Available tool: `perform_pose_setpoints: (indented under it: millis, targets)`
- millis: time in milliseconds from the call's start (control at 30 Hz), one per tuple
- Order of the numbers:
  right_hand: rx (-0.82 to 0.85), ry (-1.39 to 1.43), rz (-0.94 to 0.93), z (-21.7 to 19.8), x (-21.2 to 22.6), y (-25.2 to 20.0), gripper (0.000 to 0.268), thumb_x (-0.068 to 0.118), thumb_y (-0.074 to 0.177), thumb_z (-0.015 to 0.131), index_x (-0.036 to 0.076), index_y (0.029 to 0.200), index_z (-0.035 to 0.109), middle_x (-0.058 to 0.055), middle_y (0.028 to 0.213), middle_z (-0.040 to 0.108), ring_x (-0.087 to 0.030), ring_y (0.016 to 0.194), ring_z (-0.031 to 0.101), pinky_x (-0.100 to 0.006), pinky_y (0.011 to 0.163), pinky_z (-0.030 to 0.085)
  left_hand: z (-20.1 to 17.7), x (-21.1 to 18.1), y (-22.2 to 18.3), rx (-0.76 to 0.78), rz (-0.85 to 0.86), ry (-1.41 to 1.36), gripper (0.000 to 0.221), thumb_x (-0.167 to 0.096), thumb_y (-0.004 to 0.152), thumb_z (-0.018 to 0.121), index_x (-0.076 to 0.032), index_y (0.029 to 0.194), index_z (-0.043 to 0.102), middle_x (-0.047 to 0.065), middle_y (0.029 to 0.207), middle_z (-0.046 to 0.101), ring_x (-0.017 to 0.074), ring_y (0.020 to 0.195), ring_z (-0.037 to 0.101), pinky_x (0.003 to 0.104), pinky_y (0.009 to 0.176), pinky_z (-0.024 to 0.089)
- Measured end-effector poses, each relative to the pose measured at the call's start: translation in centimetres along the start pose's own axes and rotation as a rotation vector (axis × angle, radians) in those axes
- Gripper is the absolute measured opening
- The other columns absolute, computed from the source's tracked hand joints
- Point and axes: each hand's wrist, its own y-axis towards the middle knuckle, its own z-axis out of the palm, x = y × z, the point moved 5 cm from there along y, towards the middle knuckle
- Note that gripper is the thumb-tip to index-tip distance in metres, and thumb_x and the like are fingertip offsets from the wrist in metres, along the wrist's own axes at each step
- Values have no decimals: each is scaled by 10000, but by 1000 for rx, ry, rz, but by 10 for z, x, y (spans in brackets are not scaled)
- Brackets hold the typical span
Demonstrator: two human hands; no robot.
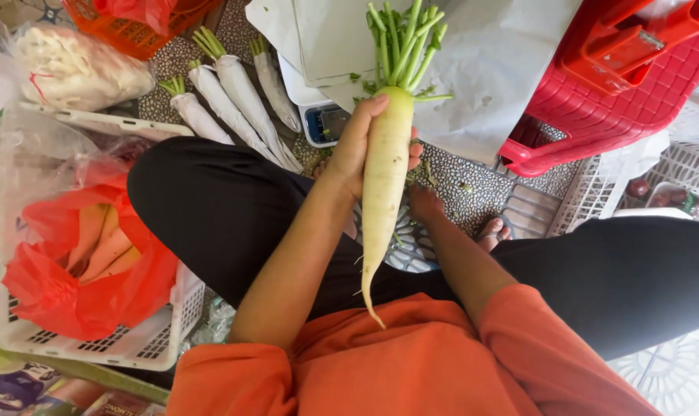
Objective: Trimming the green tops off radishes and wrapping each one individually in white paper.
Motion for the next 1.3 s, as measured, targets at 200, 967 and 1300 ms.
perform_pose_setpoints:
  millis: [200, 967, 1300]
  targets:
    - [3, 18, -144, -6, 24, -8, 489, 291, 922, 670, 54, 1339, 575, -261, 1172, 656, -445, 1093, 683, -571, 911, 552, 3, -7, -13, 144, -32, -228, 573, -495, 879, 753, -16, 1182, 667, 211, 1151, 734, 263, 884, 779, 372, 770, 682]
    - [-257, 603, -842, -397, 141, -304, 822, 114, 978, 567, 24, 1651, 104, -96, 833, 595, -148, 664, 487, -244, 621, 371, 58, -43, -85, 307, 63, 18, 461, -290, 1029, 485, 110, 1255, 526, 214, 969, 674, 197, 673, 681, 245, 531, 565]
    - [-339, 515, -864, -398, 147, -291, 826, 37, 977, 610, -21, 1634, 113, -108, 814, 628, -169, 671, 550, -283, 662, 447, 56, -45, -89, 259, 129, 94, 411, -279, 1027, 521, 100, 1175, 578, 210, 983, 694, 198, 642, 675, 260, 515, 542]
